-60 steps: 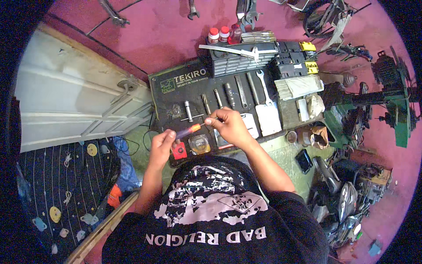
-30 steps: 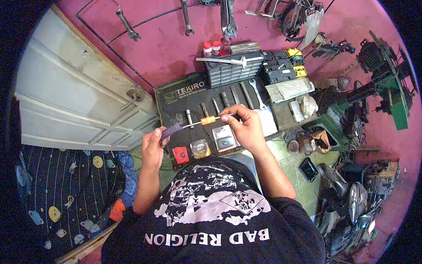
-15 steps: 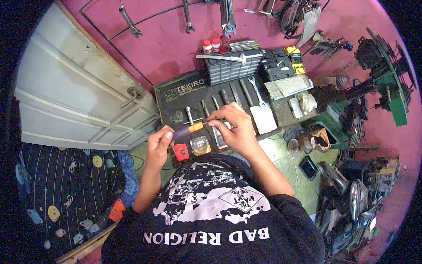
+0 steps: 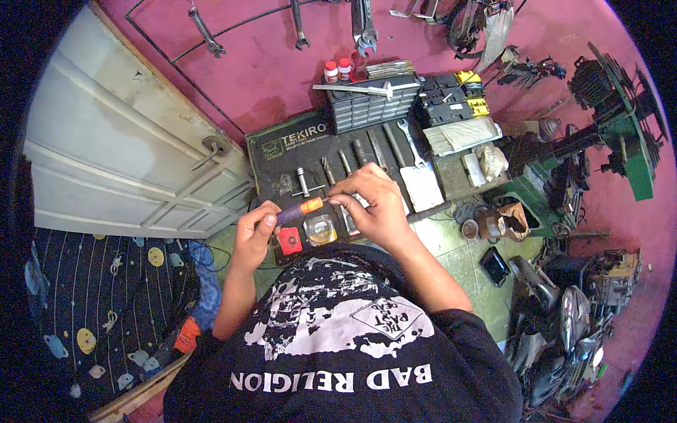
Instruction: The person organizes various tools on a workbench. They pick up and place down items such as a caliper, screwdriver, and drill bits, arranging them in a neat row. The person also handles a small red box and a plastic bag containing parts, placing them on the bench.
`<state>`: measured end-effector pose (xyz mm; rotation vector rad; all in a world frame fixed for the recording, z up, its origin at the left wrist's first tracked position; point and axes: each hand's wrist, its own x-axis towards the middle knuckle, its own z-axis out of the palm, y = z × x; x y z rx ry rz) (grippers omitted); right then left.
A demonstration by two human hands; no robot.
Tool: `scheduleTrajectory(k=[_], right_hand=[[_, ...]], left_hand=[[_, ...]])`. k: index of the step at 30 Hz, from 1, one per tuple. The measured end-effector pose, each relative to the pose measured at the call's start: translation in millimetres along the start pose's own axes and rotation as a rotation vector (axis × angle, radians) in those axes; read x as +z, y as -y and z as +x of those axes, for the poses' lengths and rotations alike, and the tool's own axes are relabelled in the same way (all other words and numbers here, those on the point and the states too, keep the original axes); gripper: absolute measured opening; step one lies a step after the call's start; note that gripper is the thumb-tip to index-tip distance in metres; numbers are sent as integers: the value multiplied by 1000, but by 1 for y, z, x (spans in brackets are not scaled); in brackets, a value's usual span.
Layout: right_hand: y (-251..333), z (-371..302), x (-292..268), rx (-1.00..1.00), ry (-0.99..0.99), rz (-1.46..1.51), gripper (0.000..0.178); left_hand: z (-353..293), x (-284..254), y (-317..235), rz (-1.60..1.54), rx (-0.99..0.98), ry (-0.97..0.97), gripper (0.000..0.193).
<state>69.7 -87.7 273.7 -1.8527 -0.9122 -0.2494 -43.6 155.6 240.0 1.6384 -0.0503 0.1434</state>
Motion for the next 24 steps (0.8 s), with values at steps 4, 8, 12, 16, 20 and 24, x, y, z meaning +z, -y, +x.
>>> scheduleTrajectory(k=[4,8,12,16,20,24], right_hand=[[-3,-6,1,11,44,-5,10],[-4,-10,2,0,140,-104,13],[9,-2,-3,-159,215,-403,21],[7,-2,-3,-235,307,-502,23],[-1,-6,1,-220,341,-454,21],[5,-6,8,-209,313,-400,22]], left_hand=[[2,-10,-1,167,100,94,29],[7,-16,-11,341,128,145,26],[10,-16,-13,487,173,116,24],[12,-13,-21,591,238,110,21],[12,-13,-25,628,248,115,24],[11,-11,-28,623,264,90,25]])
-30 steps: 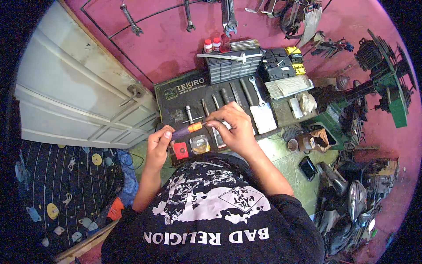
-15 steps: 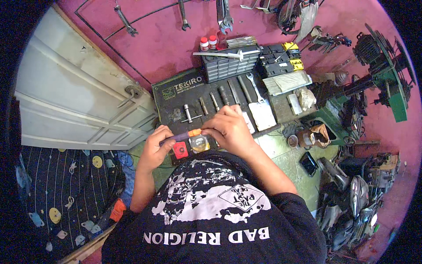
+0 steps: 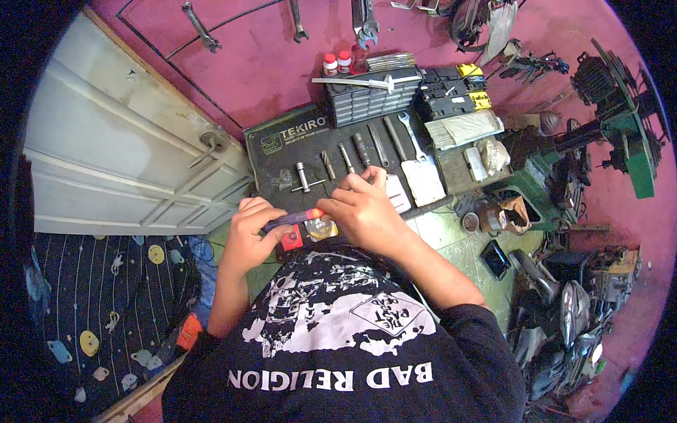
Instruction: The person organizes various tools on a workbench. They pick up and place down items such as a caliper, screwdriver, and drill bits, arranging them in a neat row. The person also handles a small red box and a plastic bag containing parts, placing them on the bench.
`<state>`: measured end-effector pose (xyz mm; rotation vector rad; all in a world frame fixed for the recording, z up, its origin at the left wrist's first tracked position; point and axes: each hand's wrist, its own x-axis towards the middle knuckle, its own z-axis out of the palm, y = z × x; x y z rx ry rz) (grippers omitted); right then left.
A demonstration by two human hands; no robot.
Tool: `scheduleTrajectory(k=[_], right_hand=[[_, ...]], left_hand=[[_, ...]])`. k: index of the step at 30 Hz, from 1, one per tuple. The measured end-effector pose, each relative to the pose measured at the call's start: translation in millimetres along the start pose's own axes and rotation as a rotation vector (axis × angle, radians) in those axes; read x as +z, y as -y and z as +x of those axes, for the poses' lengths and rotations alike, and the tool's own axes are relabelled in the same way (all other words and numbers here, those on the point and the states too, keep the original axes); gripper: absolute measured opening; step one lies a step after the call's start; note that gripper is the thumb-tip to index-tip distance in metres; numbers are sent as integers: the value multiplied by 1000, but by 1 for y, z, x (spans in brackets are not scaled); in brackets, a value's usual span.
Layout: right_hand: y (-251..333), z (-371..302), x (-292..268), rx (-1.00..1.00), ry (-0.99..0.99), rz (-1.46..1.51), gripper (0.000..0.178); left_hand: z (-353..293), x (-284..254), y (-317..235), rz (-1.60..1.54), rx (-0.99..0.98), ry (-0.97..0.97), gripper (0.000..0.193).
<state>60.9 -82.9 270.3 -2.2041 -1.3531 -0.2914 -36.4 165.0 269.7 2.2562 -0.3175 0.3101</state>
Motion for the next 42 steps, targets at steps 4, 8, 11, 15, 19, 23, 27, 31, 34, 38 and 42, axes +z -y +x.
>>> scheduleTrajectory(k=[4,8,11,15,19,23,27,31,34,38,42], right_hand=[[5,1,4,41,5,46,22],[2,-5,17,76,3,61,23],[0,-9,22,100,9,74,22],[-8,-12,23,115,26,88,19],[-29,-6,10,212,42,114,18],[-50,-13,-6,338,98,293,15],[-79,-34,-7,515,109,824,10],[-99,-62,11,835,32,1309,11],[-105,-70,16,750,8,1236,16],[-121,-79,15,757,-149,1355,12],[-141,-90,7,881,-255,1384,12]], left_hand=[[0,2,-1,81,65,-32,26],[2,7,-3,174,94,-49,26],[3,10,-2,213,104,-44,23],[4,15,1,213,71,-9,23],[3,37,25,-98,-163,42,23],[-9,74,45,-739,-579,141,37],[-5,97,45,-1145,-747,144,46],[7,120,34,-1312,-820,102,48],[18,139,21,-1363,-804,130,50],[37,164,-1,-1255,-806,143,51],[49,188,-3,-936,-696,135,41]])
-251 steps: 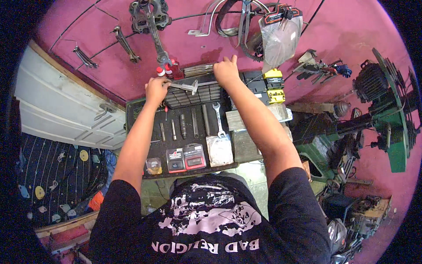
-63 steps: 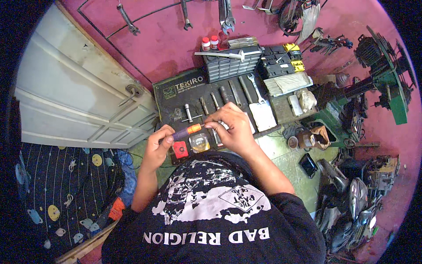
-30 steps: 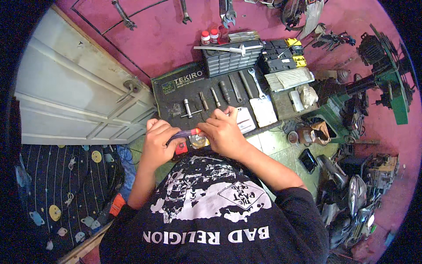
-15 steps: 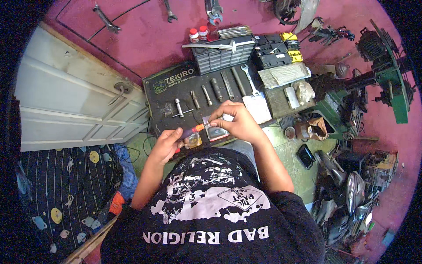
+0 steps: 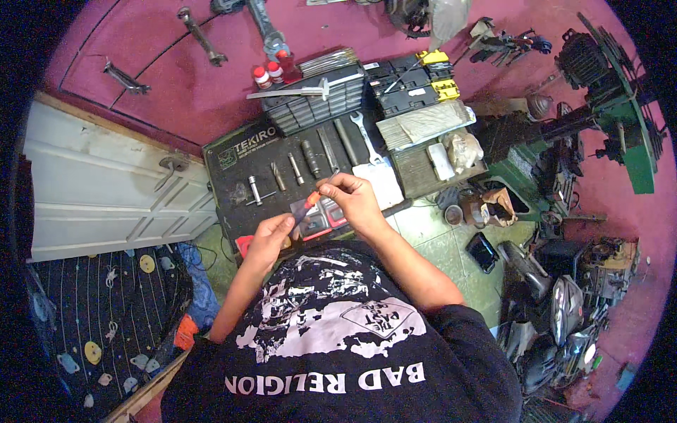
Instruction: The person organizes various tools on a workbench. They pick up and place down items such as a caliper, screwdriver, and drill bits, arranging them in a neat row. The person also handles a small red box and a plastic bag containing parts, placing them on the bench.
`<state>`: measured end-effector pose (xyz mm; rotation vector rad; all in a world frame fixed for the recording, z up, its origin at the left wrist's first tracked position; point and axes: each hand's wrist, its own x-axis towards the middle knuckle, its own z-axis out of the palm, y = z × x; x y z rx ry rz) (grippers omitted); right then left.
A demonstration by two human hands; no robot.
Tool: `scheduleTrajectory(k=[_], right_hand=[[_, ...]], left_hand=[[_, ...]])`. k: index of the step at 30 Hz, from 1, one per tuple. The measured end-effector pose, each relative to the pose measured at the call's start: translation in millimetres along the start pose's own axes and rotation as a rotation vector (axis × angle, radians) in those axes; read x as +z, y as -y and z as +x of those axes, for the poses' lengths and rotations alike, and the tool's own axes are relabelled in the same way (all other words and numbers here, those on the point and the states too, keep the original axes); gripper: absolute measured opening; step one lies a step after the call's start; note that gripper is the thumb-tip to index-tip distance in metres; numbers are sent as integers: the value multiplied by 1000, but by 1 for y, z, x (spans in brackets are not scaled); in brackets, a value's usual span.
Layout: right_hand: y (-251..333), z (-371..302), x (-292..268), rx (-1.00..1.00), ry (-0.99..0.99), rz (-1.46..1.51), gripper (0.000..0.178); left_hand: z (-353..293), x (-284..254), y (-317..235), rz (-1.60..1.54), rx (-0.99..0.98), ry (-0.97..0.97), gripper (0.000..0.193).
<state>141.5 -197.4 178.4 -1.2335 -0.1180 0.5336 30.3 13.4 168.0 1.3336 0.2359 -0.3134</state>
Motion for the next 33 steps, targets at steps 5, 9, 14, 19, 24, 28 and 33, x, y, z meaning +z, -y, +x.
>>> scheduleTrajectory(k=[5,9,14,19,24,28,33], right_hand=[[3,5,-33,-13,-41,82,19],[0,11,-50,18,-39,164,22],[22,9,-66,64,100,22,22],[26,11,-90,148,381,-18,27],[31,9,-102,186,542,23,41],[23,6,-115,220,484,39,46],[29,2,-123,250,375,112,31]], left_hand=[[9,42,-20,154,70,-100,34],[18,53,-12,204,60,-32,37],[27,85,-9,-332,-123,-52,41],[42,104,12,-777,-271,179,50],[49,124,28,-886,-147,219,39],[54,143,28,-775,-95,61,34],[60,147,32,-121,37,-277,39]])
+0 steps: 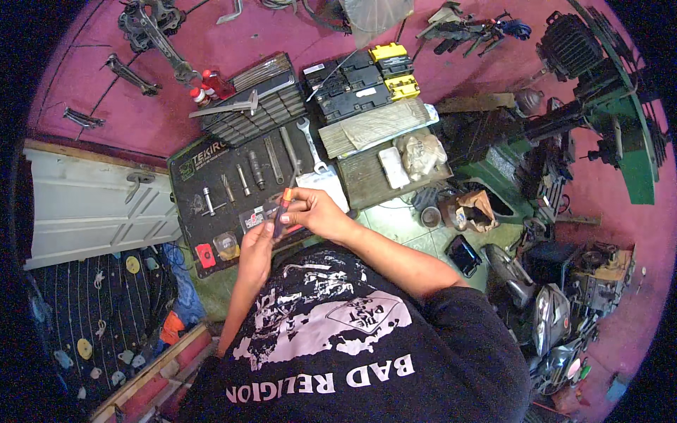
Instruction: The person organizes various tools on a workbench. They pick up and place down items such as a caliper, screwdriver, and drill bits, arranging them in a neat row. The person also handles a small red box and a plastic bag containing parts, placing them on the bench.
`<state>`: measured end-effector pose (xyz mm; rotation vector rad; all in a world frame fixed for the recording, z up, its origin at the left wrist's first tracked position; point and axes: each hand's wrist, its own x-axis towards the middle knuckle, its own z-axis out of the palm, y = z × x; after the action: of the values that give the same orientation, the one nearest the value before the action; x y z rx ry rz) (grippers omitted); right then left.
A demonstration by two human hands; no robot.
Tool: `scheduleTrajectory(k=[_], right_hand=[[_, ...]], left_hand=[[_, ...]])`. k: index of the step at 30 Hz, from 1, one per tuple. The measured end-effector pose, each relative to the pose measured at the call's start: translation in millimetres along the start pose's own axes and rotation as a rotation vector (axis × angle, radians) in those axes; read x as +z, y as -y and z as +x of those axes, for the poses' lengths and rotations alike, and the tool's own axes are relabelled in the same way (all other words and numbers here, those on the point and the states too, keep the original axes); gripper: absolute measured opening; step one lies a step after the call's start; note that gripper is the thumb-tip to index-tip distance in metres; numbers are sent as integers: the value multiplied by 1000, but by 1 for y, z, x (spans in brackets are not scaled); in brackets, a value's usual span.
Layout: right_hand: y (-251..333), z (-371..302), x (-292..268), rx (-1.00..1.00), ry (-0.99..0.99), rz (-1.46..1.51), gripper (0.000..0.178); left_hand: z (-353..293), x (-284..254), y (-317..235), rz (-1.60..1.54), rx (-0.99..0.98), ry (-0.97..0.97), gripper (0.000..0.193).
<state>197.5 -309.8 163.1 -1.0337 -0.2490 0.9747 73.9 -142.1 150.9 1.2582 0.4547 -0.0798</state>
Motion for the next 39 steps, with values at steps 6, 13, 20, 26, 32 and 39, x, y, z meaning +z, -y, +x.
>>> scheduleTrajectory(k=[6,13,20,26,32,39], right_hand=[[-7,4,-14,-22,-97,-163,24],[-2,4,-16,-61,-97,64,25],[0,8,-25,-149,-103,96,19],[0,10,-29,-113,-37,-283,31],[0,9,-10,-331,100,-1001,39],[-9,15,-9,-260,120,-939,28]], left_hand=[[-6,11,-19,647,247,-79,25],[-17,-2,-16,649,261,-78,21],[-34,-15,-31,732,383,-222,24],[-34,-34,-28,500,378,-347,21],[-30,-29,-33,325,351,-404,14],[-24,-13,-44,176,313,-414,16]])
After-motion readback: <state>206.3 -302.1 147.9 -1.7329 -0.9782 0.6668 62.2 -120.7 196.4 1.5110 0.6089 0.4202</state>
